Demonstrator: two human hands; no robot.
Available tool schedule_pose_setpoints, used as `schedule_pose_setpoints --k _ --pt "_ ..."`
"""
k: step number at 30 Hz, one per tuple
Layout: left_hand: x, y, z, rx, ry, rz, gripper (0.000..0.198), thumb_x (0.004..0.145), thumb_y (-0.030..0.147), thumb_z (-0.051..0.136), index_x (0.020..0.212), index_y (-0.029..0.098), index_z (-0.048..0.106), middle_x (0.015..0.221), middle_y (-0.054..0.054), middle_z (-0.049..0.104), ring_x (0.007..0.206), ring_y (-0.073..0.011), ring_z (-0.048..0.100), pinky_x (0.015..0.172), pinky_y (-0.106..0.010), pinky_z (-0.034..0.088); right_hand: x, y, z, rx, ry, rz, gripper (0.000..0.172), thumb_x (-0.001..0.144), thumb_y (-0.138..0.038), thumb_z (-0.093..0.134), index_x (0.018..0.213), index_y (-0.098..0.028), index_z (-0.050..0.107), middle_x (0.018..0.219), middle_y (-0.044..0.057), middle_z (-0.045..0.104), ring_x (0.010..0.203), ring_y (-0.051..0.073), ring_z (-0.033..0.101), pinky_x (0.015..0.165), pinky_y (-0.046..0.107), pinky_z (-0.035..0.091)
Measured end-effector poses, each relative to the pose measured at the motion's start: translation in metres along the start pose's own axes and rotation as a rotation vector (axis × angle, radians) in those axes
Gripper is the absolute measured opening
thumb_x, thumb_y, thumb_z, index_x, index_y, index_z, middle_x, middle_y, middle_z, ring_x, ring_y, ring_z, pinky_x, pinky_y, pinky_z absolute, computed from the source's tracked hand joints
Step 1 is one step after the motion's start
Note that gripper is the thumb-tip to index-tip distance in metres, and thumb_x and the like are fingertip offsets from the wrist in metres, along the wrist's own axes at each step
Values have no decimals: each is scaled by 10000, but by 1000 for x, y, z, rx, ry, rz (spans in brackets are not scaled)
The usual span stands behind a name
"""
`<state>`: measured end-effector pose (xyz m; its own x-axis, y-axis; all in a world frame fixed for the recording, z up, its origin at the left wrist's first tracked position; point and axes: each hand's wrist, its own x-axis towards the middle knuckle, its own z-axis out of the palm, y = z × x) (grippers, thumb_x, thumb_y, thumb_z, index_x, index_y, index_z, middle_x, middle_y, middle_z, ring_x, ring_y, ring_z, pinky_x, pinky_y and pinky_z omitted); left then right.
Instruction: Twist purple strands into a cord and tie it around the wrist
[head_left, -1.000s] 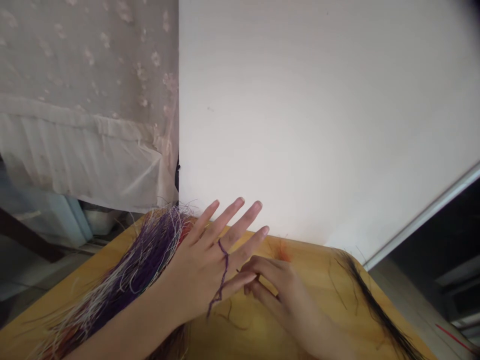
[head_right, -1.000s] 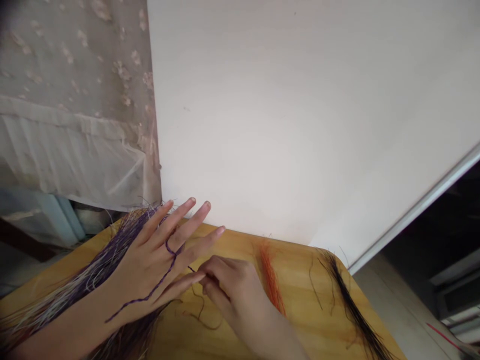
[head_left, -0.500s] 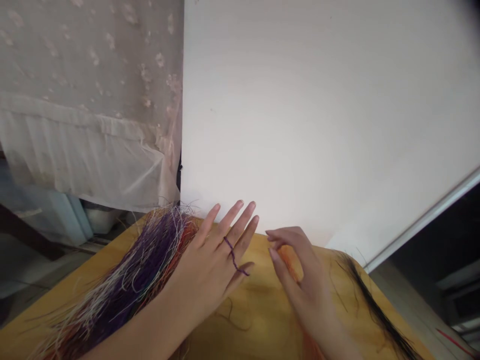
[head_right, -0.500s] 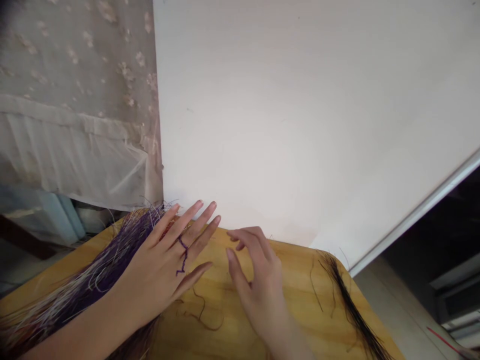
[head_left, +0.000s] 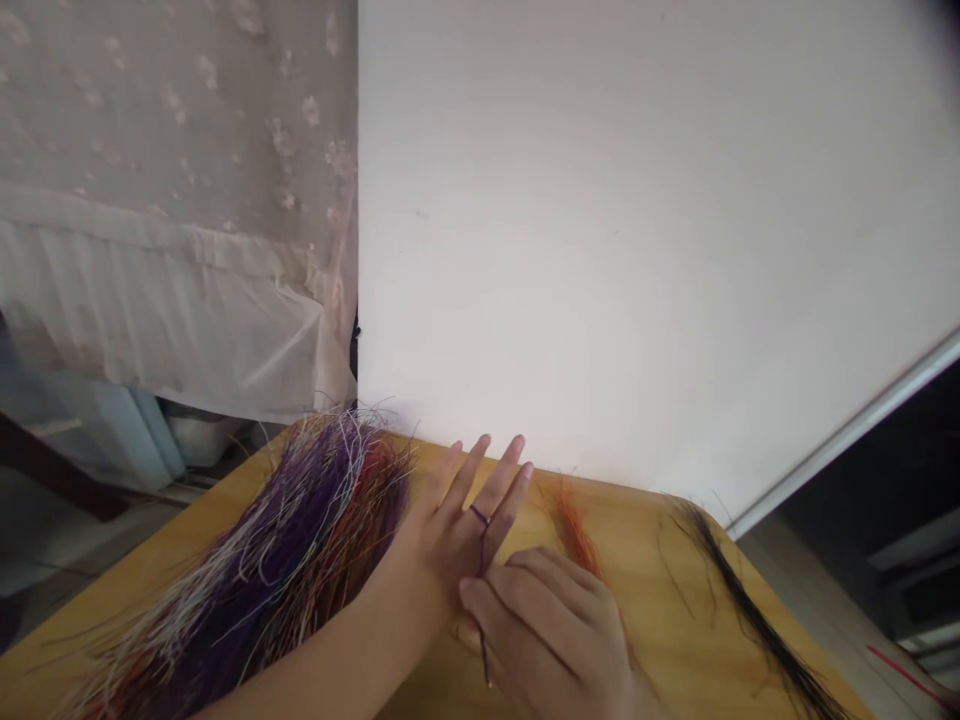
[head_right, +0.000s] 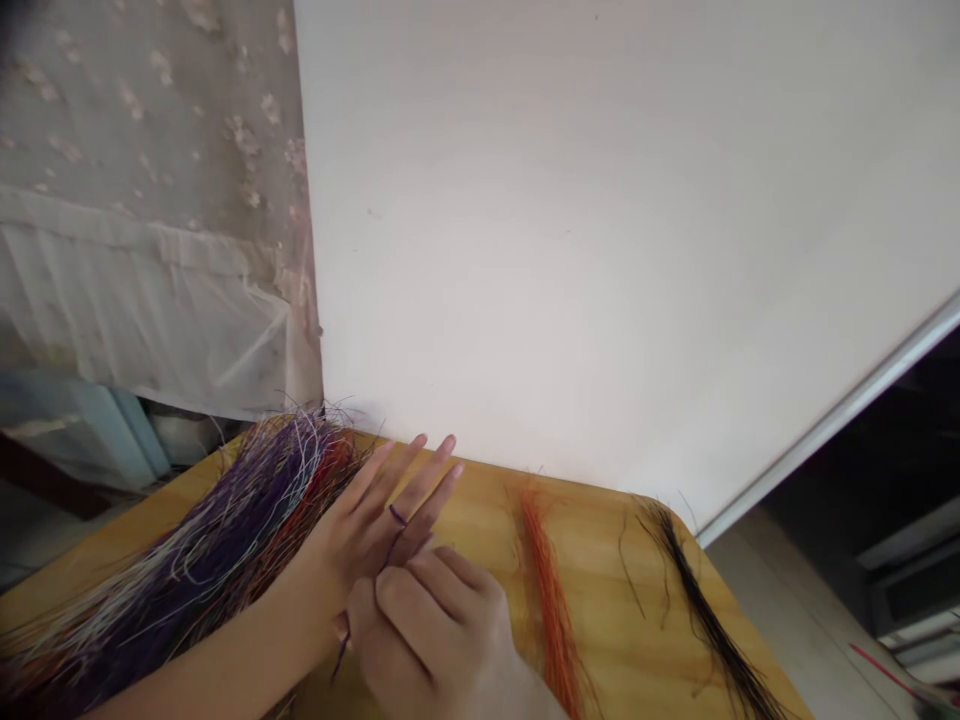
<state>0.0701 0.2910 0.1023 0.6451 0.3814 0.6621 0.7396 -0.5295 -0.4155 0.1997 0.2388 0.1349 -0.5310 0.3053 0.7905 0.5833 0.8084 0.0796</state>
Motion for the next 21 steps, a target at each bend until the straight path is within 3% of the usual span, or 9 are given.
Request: schedule_pose_setpoints --k 3,8,12,14,21 --pt "1 -3 5 32 -50 -6 555 907 244 503 1413 36 410 1532 -148 326 1386 -333 328 1110 -499 295 1 4 -9 34 -33 27 134 895 -110 530 840 -138 649 641 36 661 578 159 573 531 295 503" --pt "-3 -3 11 -92 -85 83 450 927 277 512 1327 73 532 1491 -124 408 1384 -299 341 1114 -490 252 1 26 -28 184 89 333 244 914 -103 461 1057 -209 626 936 64 666 873 200 600 733 356 518" --pt "-10 6 17 -222 -70 187 253 919 294 562 1099 168 686 1218 -71 667 1255 -260 502 1076 -438 277 -1 41 -25 108 -146 306 209 877 -83 566 963 -246 665 1006 51 644 1002 220 557 953 457 450" --pt "-12 10 18 -243 -50 209 201 908 298 583 1039 202 702 1082 -44 719 1208 -248 534 1060 -431 282 -2 44 -23 158 -246 307 185 871 -95 597 944 -248 671 1019 39 639 1014 209 557 1010 479 413" --pt "-8 10 12 -284 -28 210 259 874 298 624 1114 218 680 1140 -29 688 1168 -262 529 1016 -409 289 -1 47 -34 435 -436 471 185 807 -137 715 949 -251 680 995 10 629 1027 183 550 906 356 487"
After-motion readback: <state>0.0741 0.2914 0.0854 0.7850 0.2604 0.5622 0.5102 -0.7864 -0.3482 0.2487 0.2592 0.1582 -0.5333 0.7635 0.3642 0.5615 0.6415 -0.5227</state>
